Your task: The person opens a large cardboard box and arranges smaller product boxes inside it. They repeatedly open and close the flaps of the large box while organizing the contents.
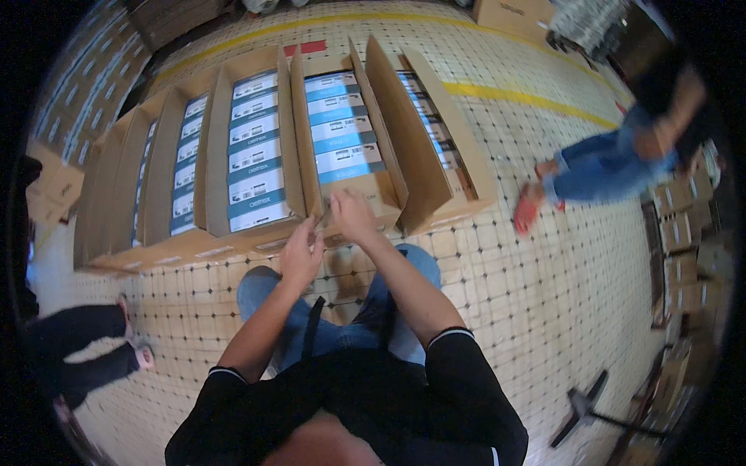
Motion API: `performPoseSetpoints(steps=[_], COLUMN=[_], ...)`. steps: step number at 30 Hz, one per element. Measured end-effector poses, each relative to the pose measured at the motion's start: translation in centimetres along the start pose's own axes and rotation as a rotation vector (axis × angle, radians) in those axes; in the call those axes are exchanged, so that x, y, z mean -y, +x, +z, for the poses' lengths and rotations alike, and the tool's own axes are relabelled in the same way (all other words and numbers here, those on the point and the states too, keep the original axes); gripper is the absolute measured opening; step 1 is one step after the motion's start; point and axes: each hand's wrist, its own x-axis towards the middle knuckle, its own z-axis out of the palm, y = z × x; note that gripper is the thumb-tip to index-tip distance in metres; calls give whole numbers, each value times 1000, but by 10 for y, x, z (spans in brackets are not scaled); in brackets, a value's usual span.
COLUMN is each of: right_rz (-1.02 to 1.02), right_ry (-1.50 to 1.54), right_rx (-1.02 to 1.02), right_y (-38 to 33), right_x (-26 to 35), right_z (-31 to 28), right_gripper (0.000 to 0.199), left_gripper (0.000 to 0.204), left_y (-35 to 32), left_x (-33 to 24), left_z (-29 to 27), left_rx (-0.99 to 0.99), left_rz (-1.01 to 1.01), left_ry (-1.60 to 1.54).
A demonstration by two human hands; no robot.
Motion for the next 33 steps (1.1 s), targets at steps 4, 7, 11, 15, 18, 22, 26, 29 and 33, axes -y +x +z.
performPoseSetpoints(steps=[4,7,11,15,18,22,26,29,33], right_rz=[-192,-154,-248,-317,-510,-235,-427,-519,-394], right_ry=[-574,-734,-654,-479,-543,-546,-620,-544,-532], right_rx=[-123,297,245,199,-312,137,221,295,344], right_y=[46,60,40,-3,-12,-1,19,42,94], right_x=[-56,-57,-30,-27,-44,-65,-64,-44,0], right_z=[-11,-31,-84,-127,-137,-138,-152,-175,-224], right_gripper=[45,49,40,27,28,42,51,54,58], left_gripper=[43,40,36,36,37,39,42,45,47], left_y=[15,28,35,30,27,30,33,43,96], left_x=[-18,-30,-32,-23,-13,-7,-15,-31,-58], left_z=[25,24,11,11,18,19,10,-9,-58], left_rx=[-93,-17,19,-9,-41,-5,36,33,-29], left_rz=[-131,-297,-438,-390,-420,-393,-350,-312,-213], left_ry=[188,290,377,442,426,405,404,439,540])
